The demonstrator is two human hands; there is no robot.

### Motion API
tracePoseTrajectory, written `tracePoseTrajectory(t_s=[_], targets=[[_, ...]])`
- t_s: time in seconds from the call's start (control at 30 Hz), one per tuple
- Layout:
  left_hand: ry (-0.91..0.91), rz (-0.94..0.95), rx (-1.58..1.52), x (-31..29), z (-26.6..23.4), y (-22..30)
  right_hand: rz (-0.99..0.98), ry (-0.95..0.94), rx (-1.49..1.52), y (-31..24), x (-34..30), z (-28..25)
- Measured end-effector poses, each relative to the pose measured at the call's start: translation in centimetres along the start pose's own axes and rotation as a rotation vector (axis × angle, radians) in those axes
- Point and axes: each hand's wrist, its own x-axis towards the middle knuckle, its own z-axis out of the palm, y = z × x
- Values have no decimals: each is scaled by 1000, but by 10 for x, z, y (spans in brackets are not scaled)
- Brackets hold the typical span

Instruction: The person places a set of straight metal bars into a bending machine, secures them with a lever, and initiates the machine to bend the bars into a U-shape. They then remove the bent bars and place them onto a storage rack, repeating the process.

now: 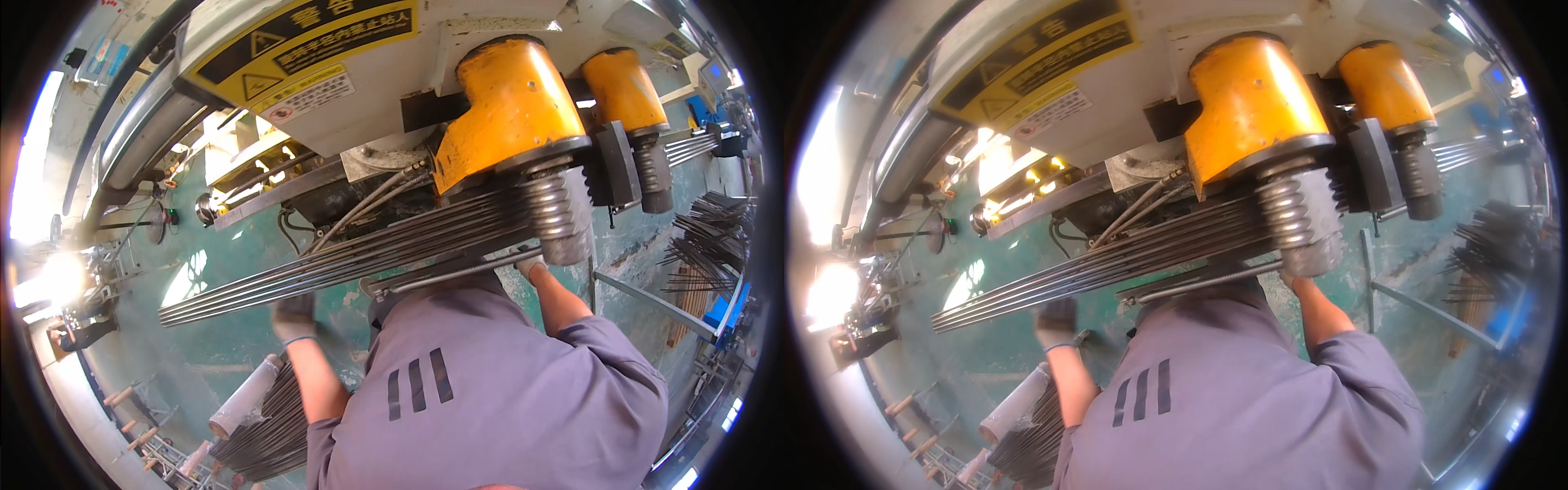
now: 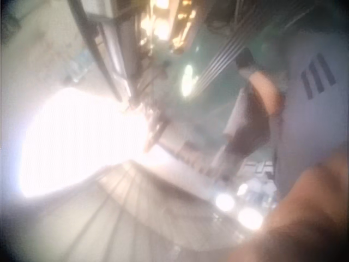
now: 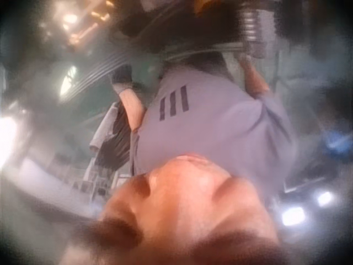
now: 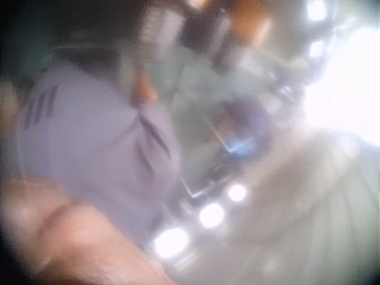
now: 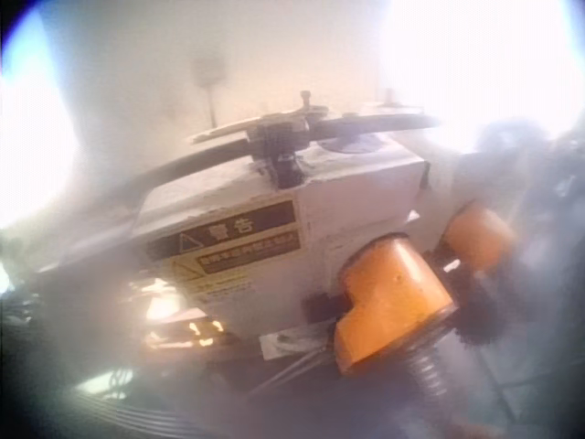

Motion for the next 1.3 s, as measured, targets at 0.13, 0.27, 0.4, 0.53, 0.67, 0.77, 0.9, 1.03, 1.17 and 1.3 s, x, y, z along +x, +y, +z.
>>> tracePoseTrajectory(t_s=[0.13, 0.27, 0.4, 0.53, 0.67, 0.77, 0.9, 1.03, 1.17, 1.3], targets=[[598, -470, -1505, 81, -99, 7, 453, -99, 523, 7, 26, -60], [685, -770, -3319, 106, -134, -8, 525, -48, 778, -14, 43, -101], [804, -675, -2622, 110, -103, -17, 489, -53, 867, -45, 0, -91], [511, -643, -2559, 80, -153, -71, 661, -75, 862, -92, -79, -103], [590, -378, -2731, 64, -170, -73, 738, 26, 914, -99, -140, -82], [734, -8, -3262, 70, -150, -63, 818, 145, 977, -127, -170, -107], [806, -122, -3569, 48, -159, -71, 681, 459, 1142, -132, -161, -127], [954, -183, -3531, 13, -162, -88, 466, 689, 1419, -143, -120, -190], [1165, -259, -3445, -8, -183, -98, 239, 895, 1458, -163, -91, -266], [1266, -575, -3324, -24, -215, -114, 165, 1038, 1531, -172, -76, -315]])
